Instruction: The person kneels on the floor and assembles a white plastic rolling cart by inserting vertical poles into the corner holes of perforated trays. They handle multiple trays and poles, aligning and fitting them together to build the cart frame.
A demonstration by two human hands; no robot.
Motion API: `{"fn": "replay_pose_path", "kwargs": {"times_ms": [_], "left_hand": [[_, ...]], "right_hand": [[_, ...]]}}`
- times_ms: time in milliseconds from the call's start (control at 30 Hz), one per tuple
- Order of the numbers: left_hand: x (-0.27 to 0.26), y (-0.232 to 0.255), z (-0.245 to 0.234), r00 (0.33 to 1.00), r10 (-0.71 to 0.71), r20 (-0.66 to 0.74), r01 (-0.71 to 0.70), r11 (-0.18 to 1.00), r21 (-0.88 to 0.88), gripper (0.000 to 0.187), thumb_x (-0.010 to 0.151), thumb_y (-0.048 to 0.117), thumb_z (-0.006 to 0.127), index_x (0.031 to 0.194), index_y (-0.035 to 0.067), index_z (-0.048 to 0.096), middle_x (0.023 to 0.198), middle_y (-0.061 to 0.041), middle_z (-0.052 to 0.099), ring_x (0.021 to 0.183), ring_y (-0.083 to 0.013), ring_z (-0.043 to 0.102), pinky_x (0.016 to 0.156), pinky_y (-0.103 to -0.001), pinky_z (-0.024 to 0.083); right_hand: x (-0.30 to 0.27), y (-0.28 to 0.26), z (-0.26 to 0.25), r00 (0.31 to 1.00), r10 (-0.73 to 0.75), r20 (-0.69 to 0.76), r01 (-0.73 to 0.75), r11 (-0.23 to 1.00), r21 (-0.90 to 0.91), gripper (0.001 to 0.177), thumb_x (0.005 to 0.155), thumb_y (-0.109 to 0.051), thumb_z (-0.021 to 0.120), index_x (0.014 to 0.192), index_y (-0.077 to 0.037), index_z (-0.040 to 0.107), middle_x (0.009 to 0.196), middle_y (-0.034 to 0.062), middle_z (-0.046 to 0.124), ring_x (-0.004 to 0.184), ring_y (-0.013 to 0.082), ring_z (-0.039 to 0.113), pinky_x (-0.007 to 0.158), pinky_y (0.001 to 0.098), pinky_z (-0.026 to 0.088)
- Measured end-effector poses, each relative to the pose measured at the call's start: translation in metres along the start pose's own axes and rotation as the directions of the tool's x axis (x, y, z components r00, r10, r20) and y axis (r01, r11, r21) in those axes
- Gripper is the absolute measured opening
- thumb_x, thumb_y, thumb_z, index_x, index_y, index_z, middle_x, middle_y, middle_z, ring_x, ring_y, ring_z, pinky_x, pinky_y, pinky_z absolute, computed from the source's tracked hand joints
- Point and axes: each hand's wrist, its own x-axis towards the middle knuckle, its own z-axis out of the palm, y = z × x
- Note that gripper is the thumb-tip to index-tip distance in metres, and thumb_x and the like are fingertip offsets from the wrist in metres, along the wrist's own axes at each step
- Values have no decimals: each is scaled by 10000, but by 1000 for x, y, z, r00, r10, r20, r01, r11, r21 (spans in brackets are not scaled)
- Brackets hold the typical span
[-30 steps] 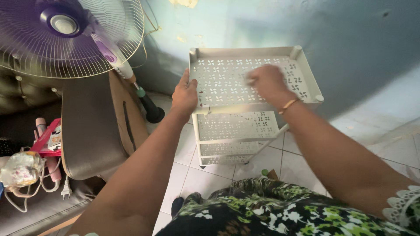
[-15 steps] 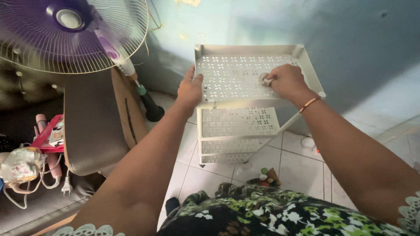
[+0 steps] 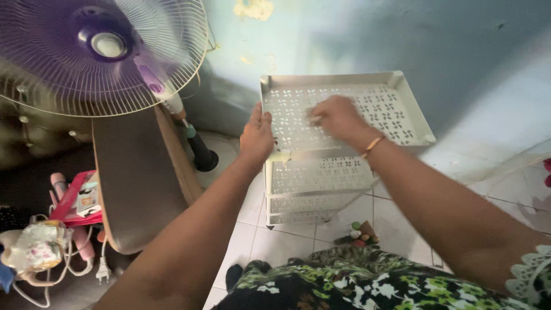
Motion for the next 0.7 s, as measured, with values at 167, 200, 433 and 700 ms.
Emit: {"fn": "replay_pose_path", "kwargs": {"times_ms": [167, 200, 433, 700], "left_hand": [[8, -9, -28, 995, 77, 57, -72, 994, -81, 564, 990, 394, 511, 1534, 265, 439, 1235, -80, 708, 809, -168, 723, 753, -352, 618], [10, -11, -33, 994, 90, 65, -84, 993, -86, 565, 991, 398, 515, 1535, 263, 439, 1221, -80, 715, 796, -168, 723, 745, -350, 616], [25, -15, -57, 987, 101, 129, -102, 995, 4, 587, 985, 419, 509, 1550, 286, 423, 1023, -108, 764, 695, -184, 703, 718, -354, 591], [22, -18, -73, 973, 191, 133, -205, 973, 104, 561, 1034, 429, 463, 1569, 267, 407, 970, -142, 750, 846, -227, 709, 861, -407, 534]], "right_hand": [[15, 36, -34, 965, 64, -253, -163, 905, -392, 176, 942, -237, 759, 1084, -146, 809, 1051, 131, 769, 852, 262, 691, 867, 425, 560], [20, 37, -29, 960, 35, -278, -158, 887, -434, 178, 955, -246, 758, 1082, -133, 810, 1048, 141, 768, 881, 284, 689, 883, 428, 557], [71, -42, 53, 960, -87, -267, 15, 965, -261, 180, 957, -174, 661, 1074, -132, 790, 1125, 174, 698, 1049, 316, 640, 956, 412, 522], [59, -96, 78, 918, -394, -34, 352, 852, -387, 239, 894, -116, 683, 1122, -149, 749, 1063, 135, 703, 996, 304, 640, 877, 435, 523]]}}
